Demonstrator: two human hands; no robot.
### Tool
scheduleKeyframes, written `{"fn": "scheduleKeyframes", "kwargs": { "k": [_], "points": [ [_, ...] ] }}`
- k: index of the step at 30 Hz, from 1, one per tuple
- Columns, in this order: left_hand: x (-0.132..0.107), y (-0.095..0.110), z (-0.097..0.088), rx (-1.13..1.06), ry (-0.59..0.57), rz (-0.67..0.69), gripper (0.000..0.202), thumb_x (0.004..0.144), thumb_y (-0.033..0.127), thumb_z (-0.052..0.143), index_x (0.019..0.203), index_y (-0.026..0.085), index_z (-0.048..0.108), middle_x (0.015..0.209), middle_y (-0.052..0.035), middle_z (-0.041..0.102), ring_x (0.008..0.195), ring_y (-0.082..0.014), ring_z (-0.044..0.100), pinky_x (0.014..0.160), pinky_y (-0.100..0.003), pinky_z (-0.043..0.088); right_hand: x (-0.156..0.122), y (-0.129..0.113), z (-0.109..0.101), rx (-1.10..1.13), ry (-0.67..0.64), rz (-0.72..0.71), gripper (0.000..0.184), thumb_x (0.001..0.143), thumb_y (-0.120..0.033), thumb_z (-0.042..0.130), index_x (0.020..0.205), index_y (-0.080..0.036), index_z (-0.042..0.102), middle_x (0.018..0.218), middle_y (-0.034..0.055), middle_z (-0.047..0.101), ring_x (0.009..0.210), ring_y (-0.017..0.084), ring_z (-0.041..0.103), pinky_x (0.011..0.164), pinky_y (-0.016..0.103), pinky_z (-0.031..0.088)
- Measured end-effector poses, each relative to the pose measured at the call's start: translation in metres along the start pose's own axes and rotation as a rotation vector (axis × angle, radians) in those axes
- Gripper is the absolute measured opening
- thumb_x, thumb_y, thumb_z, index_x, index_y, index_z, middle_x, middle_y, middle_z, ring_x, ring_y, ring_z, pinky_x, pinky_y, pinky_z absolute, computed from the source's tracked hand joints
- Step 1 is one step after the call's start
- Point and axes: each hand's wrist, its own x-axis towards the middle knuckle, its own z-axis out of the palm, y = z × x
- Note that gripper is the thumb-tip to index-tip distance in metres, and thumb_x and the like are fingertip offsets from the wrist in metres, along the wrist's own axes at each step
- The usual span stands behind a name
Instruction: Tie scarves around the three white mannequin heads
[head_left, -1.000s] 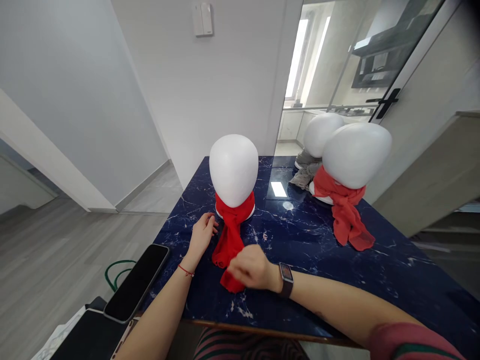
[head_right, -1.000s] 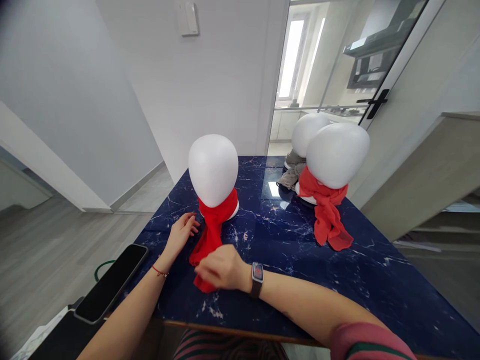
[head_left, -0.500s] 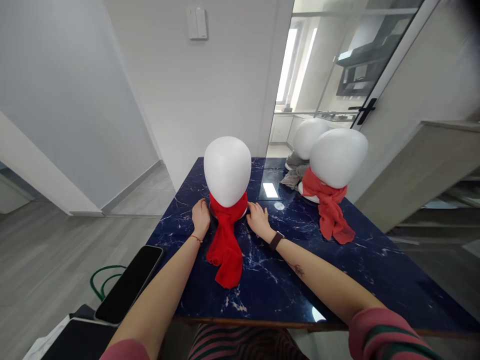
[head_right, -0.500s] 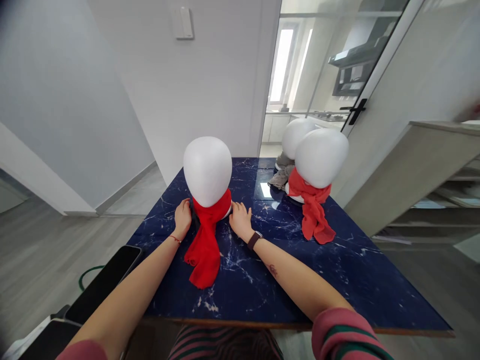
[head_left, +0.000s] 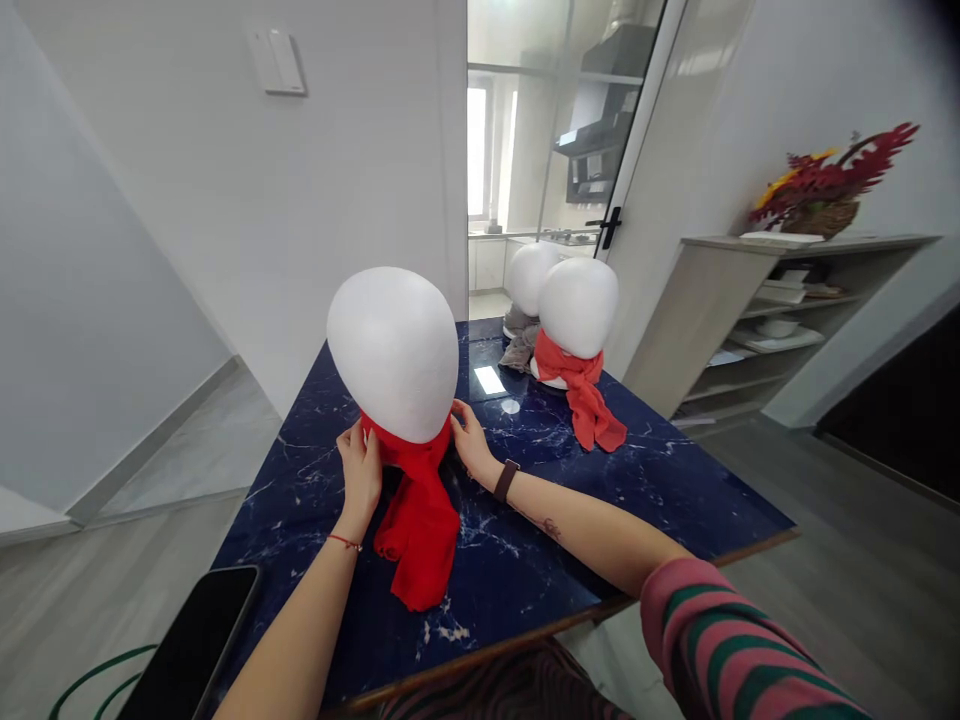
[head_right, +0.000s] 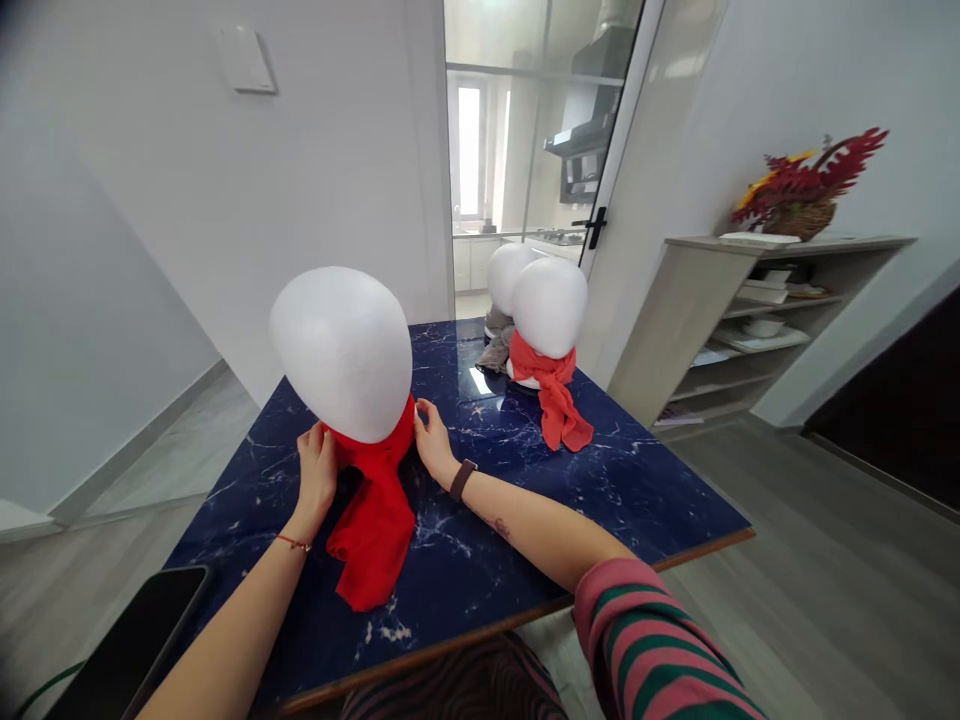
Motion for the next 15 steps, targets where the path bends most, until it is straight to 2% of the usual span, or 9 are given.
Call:
{"fn": "scheduleKeyframes", "kwargs": {
  "k": [3, 5, 7, 11, 15],
  "points": [
    [-0.007, 0.009, 0.005, -0.023, -0.034, -0.008, 0.045, 0.089, 0.048, 0.034, 0.118, 0.019, 0.052, 0.103, -0.0087, 0.043, 0.111, -0.0245, 0.043, 0.098, -0.043, 0.04, -0.001, -0.006, -0.002, 0.301, -0.013, 0.27, 0.033, 0.084, -0.037, 0.051, 0.114, -0.023, 0.051, 0.12, 0.0042, 0.059, 0.097, 0.015, 0.061, 0.082, 0.03, 0.051],
    [-0.01, 0.011, 0.008, -0.022, -0.055, -0.011, 0.044, 0.089, 0.048, 0.034, 0.115, 0.018, 0.054, 0.101, -0.0087, 0.043, 0.11, -0.0251, 0.044, 0.095, -0.043, 0.043, -0.003, -0.013, -0.004, 0.436, -0.101, 0.437, 0.024, 0.086, -0.037, 0.048, 0.101, -0.02, 0.056, 0.106, 0.0049, 0.065, 0.09, 0.015, 0.063, 0.078, 0.029, 0.052],
    [-0.012, 0.011, 0.01, -0.037, -0.079, -0.02, 0.046, 0.088, 0.049, 0.036, 0.117, 0.017, 0.053, 0.102, -0.009, 0.042, 0.106, -0.0246, 0.047, 0.091, -0.042, 0.046, -0.005, -0.019, -0.005, 0.525, -0.175, 0.535, 0.024, 0.089, -0.036, 0.043, 0.092, -0.018, 0.058, 0.096, 0.0054, 0.068, 0.087, 0.016, 0.065, 0.078, 0.03, 0.053],
    [-0.015, 0.014, 0.012, -0.192, -0.162, -0.089, 0.054, 0.086, 0.055, 0.039, 0.126, 0.02, 0.046, 0.115, -0.0105, 0.036, 0.091, -0.0195, 0.055, 0.067, -0.032, 0.054, -0.01, -0.03, -0.009, 0.588, -0.172, 0.56, 0.027, 0.092, -0.035, 0.038, 0.089, -0.018, 0.059, 0.087, 0.0052, 0.071, 0.086, 0.017, 0.067, 0.08, 0.034, 0.054],
    [-0.019, 0.02, 0.014, -0.368, -0.269, -0.075, 0.053, 0.087, 0.055, 0.038, 0.129, 0.024, 0.044, 0.128, -0.0108, 0.037, 0.097, -0.0189, 0.055, 0.064, -0.026, 0.054, -0.02, -0.041, -0.029, 0.566, -0.126, 0.541, 0.031, 0.093, -0.037, 0.035, 0.09, -0.018, 0.06, 0.088, 0.0068, 0.071, 0.089, 0.019, 0.067, 0.082, 0.037, 0.053]
  ]
}}
